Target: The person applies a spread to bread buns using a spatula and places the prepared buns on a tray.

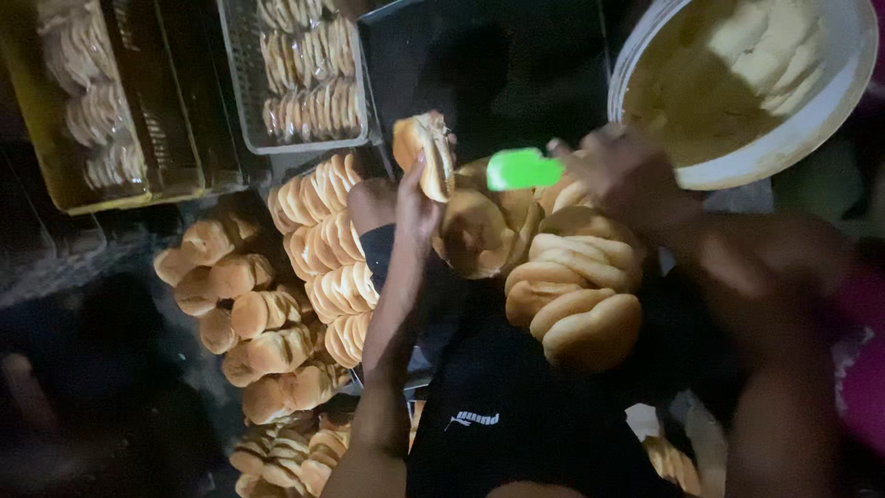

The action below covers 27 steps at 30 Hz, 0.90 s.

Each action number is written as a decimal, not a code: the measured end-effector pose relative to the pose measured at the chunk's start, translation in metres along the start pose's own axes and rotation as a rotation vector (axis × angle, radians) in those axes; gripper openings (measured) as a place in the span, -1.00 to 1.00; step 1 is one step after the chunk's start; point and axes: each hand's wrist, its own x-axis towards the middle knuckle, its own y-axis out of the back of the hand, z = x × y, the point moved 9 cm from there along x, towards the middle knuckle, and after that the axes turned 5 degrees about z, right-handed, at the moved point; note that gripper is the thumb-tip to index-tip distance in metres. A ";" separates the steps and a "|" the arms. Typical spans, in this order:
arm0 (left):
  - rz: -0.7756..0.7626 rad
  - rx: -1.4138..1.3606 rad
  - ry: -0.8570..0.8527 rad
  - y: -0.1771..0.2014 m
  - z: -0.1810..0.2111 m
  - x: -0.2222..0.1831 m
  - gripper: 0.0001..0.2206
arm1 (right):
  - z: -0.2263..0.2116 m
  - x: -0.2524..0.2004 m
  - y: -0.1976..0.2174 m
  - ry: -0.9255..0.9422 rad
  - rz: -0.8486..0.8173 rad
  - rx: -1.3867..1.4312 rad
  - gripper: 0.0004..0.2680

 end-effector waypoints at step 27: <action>-0.165 2.057 -0.038 -0.006 -0.016 0.121 -0.52 | 0.265 -0.213 0.010 -1.015 -0.202 -0.341 -0.79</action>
